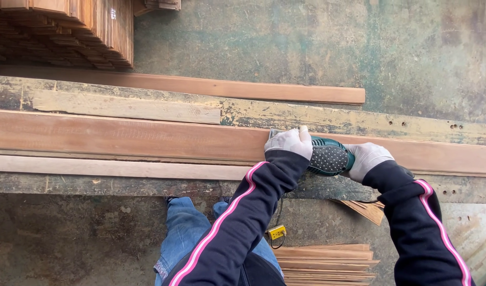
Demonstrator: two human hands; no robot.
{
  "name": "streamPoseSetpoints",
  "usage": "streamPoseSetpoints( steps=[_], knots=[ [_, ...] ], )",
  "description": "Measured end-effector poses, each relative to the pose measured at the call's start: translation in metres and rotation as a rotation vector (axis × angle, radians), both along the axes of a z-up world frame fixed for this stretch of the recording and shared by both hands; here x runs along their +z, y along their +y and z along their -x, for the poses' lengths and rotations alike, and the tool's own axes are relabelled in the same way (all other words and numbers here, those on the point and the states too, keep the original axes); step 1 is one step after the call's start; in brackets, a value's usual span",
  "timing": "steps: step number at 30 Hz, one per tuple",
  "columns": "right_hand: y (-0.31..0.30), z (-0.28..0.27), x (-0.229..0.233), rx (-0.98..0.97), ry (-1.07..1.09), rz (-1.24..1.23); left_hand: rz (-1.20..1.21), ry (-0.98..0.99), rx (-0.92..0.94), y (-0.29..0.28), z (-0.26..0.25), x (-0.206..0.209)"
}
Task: Sanding wooden planks using an orbital sander and sandpaper.
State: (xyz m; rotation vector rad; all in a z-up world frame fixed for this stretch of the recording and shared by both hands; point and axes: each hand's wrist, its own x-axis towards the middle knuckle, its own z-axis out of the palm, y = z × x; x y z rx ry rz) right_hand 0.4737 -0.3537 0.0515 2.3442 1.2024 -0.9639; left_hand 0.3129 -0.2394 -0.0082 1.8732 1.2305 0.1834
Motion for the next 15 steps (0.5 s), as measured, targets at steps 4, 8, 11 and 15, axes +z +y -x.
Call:
streamPoseSetpoints(
  steps=[4, 8, 11, 15],
  knots=[
    [0.008, 0.006, 0.001, 0.036, -0.027, 0.002, -0.035, 0.003, 0.021, 0.005, 0.006, -0.004],
    [0.01, 0.008, -0.002, 0.052, -0.032, 0.013, -0.035, -0.017, 0.02, 0.009, 0.012, -0.003],
    [0.012, 0.011, -0.004, 0.052, -0.013, -0.012, -0.036, -0.024, 0.032, 0.011, 0.016, -0.002],
    [0.017, 0.017, -0.002, 0.049, -0.014, -0.002, -0.043, 0.0, -0.007, 0.015, 0.023, -0.004]
  ],
)
